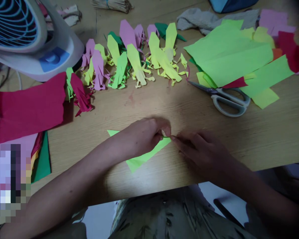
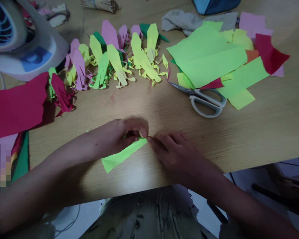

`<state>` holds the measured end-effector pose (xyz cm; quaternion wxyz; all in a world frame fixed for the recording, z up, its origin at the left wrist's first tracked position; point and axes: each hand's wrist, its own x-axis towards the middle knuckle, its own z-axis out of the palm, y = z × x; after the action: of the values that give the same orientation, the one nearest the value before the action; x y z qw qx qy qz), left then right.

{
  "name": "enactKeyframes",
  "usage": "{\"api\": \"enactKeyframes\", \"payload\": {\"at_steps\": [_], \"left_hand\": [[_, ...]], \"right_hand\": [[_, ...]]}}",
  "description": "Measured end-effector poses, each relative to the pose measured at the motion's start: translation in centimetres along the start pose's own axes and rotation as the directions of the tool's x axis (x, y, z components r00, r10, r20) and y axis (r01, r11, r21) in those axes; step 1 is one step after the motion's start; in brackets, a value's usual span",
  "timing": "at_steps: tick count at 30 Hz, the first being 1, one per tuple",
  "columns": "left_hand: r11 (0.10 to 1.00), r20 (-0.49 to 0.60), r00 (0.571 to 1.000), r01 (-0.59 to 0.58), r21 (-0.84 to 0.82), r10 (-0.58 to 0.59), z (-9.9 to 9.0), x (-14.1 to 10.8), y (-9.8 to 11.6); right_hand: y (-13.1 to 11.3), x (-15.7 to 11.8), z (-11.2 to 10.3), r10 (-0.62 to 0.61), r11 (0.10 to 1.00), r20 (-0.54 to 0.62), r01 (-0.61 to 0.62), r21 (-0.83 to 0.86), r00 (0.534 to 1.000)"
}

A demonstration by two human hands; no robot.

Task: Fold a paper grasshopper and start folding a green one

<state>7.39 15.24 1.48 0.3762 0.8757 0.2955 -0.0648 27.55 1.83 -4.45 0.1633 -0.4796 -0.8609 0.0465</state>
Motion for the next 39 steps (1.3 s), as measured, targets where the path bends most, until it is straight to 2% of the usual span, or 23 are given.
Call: {"api": "enactKeyframes", "payload": {"at_steps": [6, 13, 16, 19, 25, 28, 32, 39], "left_hand": [[1.0, -0.004, 1.0, -0.016, 0.027, 0.016, -0.1, 0.0, 0.0], [0.996, -0.021, 0.999, 0.042, 0.082, -0.041, -1.1, -1.3, 0.2], [0.993, -0.038, 0.996, 0.082, 0.085, -0.079, -1.6, -2.2, -0.5], [0.997, -0.056, 0.996, 0.068, 0.046, -0.066, -1.7, -3.2, -1.6], [0.997, -0.077, 0.994, 0.074, -0.005, -0.074, -1.2, -4.5, -2.8], [0.999, -0.13, 0.991, 0.045, 0.011, -0.043, -0.7, -4.5, -3.0], [0.997, -0.203, 0.978, 0.063, 0.049, -0.051, -0.1, -4.4, -3.0], [0.994, -0.261, 0.965, 0.045, 0.098, -0.018, 0.7, -4.7, -3.4]], "right_hand": [[0.0, 0.1, 0.0, -0.012, 1.0, 0.004, 0.012, -0.026, 1.0], [0.0, 0.1, 0.0, 0.0, 1.0, 0.014, 0.0, -0.01, 1.0], [-0.1, 0.1, 0.0, 0.009, 1.0, 0.011, -0.009, -0.012, 1.0], [0.0, 0.0, 0.0, -0.003, 1.0, 0.021, 0.003, -0.006, 1.0], [0.0, -0.1, 0.1, -0.012, 0.999, 0.021, 0.013, -0.029, 1.0], [0.1, -0.1, 0.2, -0.013, 0.999, 0.01, 0.013, -0.034, 1.0], [0.1, -0.2, 0.2, -0.026, 0.999, 0.01, 0.026, -0.031, 1.0], [0.2, -0.3, 0.3, -0.026, 0.999, -0.004, 0.026, -0.026, 1.0]]}}
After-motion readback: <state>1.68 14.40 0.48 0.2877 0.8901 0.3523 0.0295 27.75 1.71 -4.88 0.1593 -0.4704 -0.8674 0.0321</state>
